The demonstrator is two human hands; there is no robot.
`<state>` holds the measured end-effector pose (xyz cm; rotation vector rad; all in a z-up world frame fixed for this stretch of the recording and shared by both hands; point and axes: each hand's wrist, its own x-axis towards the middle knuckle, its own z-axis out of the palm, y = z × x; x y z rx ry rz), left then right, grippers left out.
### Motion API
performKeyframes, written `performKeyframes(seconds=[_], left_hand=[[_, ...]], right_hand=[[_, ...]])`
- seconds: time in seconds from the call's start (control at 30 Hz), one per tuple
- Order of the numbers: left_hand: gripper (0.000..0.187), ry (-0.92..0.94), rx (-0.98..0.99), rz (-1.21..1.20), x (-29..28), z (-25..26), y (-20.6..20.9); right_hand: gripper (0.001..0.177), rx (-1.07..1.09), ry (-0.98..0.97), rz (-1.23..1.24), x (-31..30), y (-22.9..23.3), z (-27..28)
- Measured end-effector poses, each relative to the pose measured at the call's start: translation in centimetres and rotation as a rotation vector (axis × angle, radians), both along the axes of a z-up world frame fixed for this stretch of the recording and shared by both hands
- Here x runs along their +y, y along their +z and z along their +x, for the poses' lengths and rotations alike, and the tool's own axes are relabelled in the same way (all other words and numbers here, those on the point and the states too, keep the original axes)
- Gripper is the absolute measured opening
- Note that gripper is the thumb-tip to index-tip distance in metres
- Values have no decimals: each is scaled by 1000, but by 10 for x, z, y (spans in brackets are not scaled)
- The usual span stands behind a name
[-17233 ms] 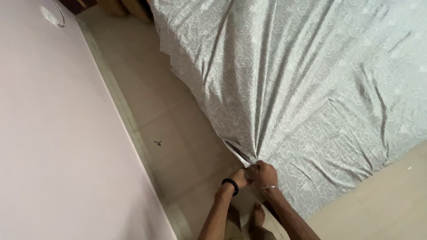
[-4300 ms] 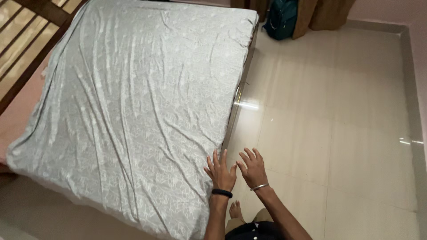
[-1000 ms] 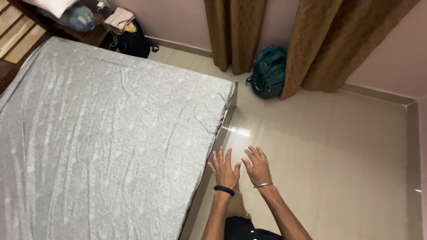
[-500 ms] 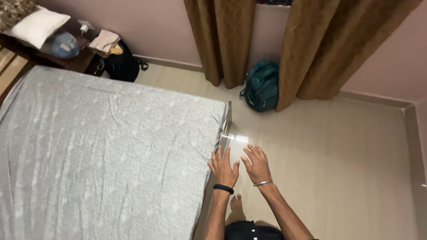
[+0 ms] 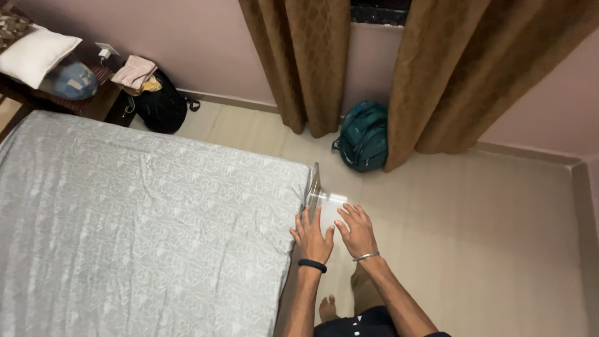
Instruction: The person removes a bedsheet from a mattress by pulling its corners and edges off the bed by hand.
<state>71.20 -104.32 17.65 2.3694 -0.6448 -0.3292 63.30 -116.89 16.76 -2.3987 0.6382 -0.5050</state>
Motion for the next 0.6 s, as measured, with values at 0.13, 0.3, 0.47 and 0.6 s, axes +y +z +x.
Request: performKeyframes(seconds=[0.13, 0.3, 0.47, 0.6], left_hand=[[68, 43, 28, -15, -41, 21, 6], [67, 98, -12, -58, -84, 29, 5], [67, 133, 2, -46, -110, 37, 7], [67, 173, 28, -21, -122, 45, 8]], right_hand=[[39, -7, 39, -60, -42, 8, 24], [40, 33, 81, -43, -89, 15, 42], [41, 15, 123, -21, -119, 14, 53], [40, 33, 163, 10, -130, 13, 62]])
